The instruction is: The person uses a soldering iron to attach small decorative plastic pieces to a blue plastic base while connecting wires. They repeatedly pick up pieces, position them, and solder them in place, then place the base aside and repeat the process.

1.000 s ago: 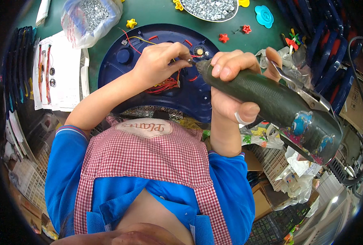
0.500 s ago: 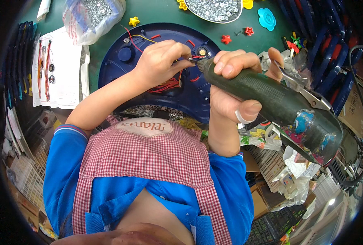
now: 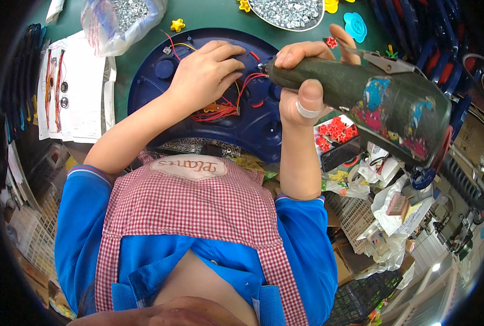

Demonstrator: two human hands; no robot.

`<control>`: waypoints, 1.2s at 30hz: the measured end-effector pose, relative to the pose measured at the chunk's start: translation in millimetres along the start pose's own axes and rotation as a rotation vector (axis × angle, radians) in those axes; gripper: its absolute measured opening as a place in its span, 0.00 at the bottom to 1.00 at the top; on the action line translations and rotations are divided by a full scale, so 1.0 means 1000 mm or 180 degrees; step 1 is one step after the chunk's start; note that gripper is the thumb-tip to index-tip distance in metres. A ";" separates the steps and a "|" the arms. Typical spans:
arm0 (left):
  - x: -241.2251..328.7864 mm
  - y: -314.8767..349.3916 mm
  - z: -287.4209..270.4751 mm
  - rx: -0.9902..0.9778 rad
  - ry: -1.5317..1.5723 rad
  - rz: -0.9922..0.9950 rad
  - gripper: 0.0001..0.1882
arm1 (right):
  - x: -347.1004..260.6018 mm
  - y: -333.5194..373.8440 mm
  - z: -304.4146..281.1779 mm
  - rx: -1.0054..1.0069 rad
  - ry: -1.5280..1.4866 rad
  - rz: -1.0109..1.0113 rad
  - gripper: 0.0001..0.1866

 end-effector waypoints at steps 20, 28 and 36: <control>0.007 0.058 -0.058 -0.0871 -0.0061 0.0049 0.10 | -0.060 0.007 -0.111 0.1109 0.0890 -0.0828 0.39; 0.008 0.050 -0.071 -0.0955 -0.0255 -0.0315 0.06 | -0.102 0.076 -0.046 0.0316 0.3601 -0.2673 0.23; -0.008 0.054 -0.053 -0.0759 0.4101 -0.2687 0.21 | 0.001 0.103 0.012 -0.1294 0.2569 -0.0352 0.10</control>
Point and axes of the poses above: each hand's wrist, its own y-axis away from the middle knuckle, its own z-axis out of the palm, x = y × z, the point moved 5 cm from there along -y, towards the middle knuckle, and after that the axes turned 14 degrees about x, right-handed, at the moved point
